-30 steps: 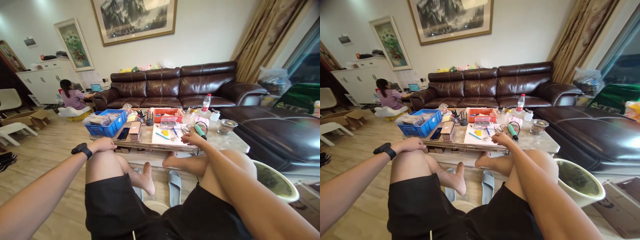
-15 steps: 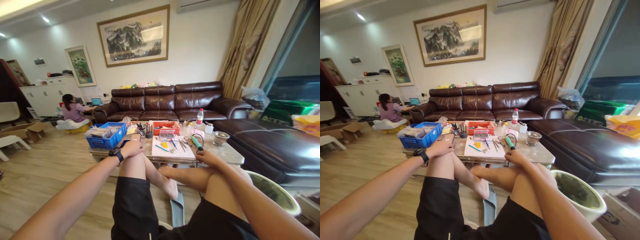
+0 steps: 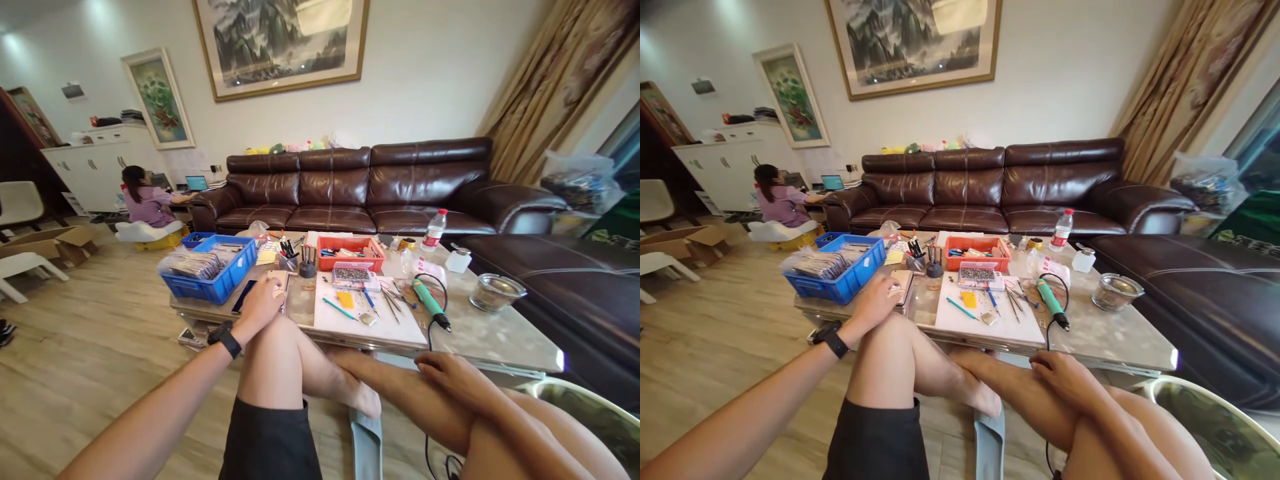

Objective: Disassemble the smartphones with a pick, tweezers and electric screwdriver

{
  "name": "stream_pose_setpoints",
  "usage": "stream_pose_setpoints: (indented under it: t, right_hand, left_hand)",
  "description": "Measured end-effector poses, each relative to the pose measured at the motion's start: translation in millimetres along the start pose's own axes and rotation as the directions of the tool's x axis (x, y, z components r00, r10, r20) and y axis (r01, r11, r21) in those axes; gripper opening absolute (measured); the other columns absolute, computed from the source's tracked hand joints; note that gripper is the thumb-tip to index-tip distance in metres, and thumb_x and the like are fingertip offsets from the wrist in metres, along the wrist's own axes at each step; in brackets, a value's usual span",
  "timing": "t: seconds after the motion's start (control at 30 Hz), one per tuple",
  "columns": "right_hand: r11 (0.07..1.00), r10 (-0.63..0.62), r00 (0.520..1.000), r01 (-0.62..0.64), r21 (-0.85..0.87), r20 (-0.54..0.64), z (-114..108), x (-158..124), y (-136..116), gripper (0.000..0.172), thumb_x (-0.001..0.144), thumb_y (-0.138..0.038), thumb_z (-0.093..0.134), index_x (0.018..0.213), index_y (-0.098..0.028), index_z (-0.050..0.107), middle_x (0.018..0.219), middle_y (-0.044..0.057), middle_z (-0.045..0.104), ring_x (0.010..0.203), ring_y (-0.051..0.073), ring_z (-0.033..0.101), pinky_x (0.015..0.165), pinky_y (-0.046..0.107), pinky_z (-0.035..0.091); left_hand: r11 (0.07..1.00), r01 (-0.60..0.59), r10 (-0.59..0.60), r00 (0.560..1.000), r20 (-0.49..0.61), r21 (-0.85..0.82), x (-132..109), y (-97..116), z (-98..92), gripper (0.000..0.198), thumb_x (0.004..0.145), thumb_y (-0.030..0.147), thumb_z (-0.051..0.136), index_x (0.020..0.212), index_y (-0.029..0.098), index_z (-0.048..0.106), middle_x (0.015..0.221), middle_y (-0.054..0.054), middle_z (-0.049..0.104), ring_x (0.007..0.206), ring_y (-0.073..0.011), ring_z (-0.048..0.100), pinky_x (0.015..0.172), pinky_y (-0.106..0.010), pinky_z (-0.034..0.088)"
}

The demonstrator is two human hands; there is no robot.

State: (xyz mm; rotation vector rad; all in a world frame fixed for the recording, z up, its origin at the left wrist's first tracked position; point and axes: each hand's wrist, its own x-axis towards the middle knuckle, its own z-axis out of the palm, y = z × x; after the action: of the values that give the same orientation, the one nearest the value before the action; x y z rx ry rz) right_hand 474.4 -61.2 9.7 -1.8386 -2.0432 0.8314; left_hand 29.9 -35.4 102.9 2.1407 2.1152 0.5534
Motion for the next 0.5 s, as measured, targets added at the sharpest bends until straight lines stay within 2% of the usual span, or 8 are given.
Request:
stream_pose_setpoints:
  t: [0.1, 0.2, 0.27, 0.33, 0.4, 0.5]
  right_hand:
    - [0.999, 0.013, 0.999, -0.014, 0.034, 0.03, 10.0, 16.5, 5.8, 0.018, 0.102, -0.039, 0.062, 0.102, -0.03, 0.077, 0.119, 0.009, 0.076, 0.106, 0.026, 0.071, 0.095, 0.04, 0.058]
    - [0.981, -0.017, 0.999, 0.007, 0.193, 0.052, 17.9, 30.7, 3.7, 0.027, 0.094, -0.047, 0.06, 0.088, -0.031, 0.082, 0.105, 0.01, 0.082, 0.103, 0.035, 0.074, 0.097, 0.045, 0.057]
    - [0.942, -0.034, 0.998, 0.016, 0.336, 0.047, 23.3, 37.6, -5.0, 0.033, 0.09, -0.055, 0.06, 0.091, -0.031, 0.083, 0.109, 0.01, 0.082, 0.106, 0.037, 0.074, 0.098, 0.045, 0.057]
    - [0.908, -0.04, 0.998, 0.016, 0.419, 0.05, 31.0, 44.0, -20.9, 0.038, 0.09, -0.06, 0.06, 0.098, -0.03, 0.083, 0.111, 0.01, 0.082, 0.108, 0.035, 0.074, 0.097, 0.043, 0.058]
    - [0.858, -0.056, 0.996, 0.009, 0.514, 0.076, 42.7, 53.0, -44.0, 0.043, 0.091, -0.059, 0.059, 0.102, -0.024, 0.082, 0.103, 0.012, 0.082, 0.1, 0.033, 0.076, 0.091, 0.043, 0.059]
    - [0.68, -0.105, 0.989, -0.002, 0.733, 0.1, 69.2, 76.3, -87.5, 0.038, 0.085, -0.051, 0.069, 0.103, -0.019, 0.079, 0.097, 0.011, 0.082, 0.094, 0.029, 0.077, 0.085, 0.041, 0.061]
  left_hand:
    - [0.99, 0.123, -0.121, 0.992, -0.036, 0.065, 32.8, -14.0, 2.3, 0.059, 0.097, 0.047, 0.064, 0.145, 0.016, 0.051, 0.139, -0.02, 0.058, 0.127, -0.0364, 0.06, 0.103, -0.053, 0.05]
    - [0.976, 0.183, -0.189, 0.981, 0.042, 0.117, 57.6, -19.1, 18.8, 0.086, 0.085, 0.06, 0.069, 0.153, 0.015, 0.041, 0.137, -0.028, 0.056, 0.125, -0.0464, 0.062, 0.096, -0.051, 0.051]
    - [0.968, 0.209, -0.225, 0.968, 0.11, 0.14, 67.9, -19.9, 34.8, 0.092, 0.081, 0.062, 0.07, 0.155, 0.017, 0.039, 0.138, -0.028, 0.056, 0.12, -0.0484, 0.065, 0.09, -0.05, 0.052]
    - [0.959, 0.238, -0.262, 0.951, 0.162, 0.154, 74.5, -21.3, 49.6, 0.09, 0.081, 0.057, 0.068, 0.156, 0.018, 0.038, 0.138, -0.028, 0.057, 0.113, -0.0474, 0.069, 0.086, -0.048, 0.053]
    - [0.951, 0.264, -0.293, 0.936, 0.193, 0.162, 78.5, -24.7, 59.7, 0.088, 0.083, 0.051, 0.065, 0.159, 0.02, 0.034, 0.138, -0.028, 0.057, 0.106, -0.0452, 0.072, 0.083, -0.047, 0.053]
    - [0.948, 0.272, -0.303, 0.928, 0.216, 0.164, 81.5, -32.6, 64.5, 0.091, 0.082, 0.047, 0.065, 0.163, 0.025, 0.027, 0.144, -0.025, 0.054, 0.106, -0.0442, 0.072, 0.084, -0.048, 0.053]
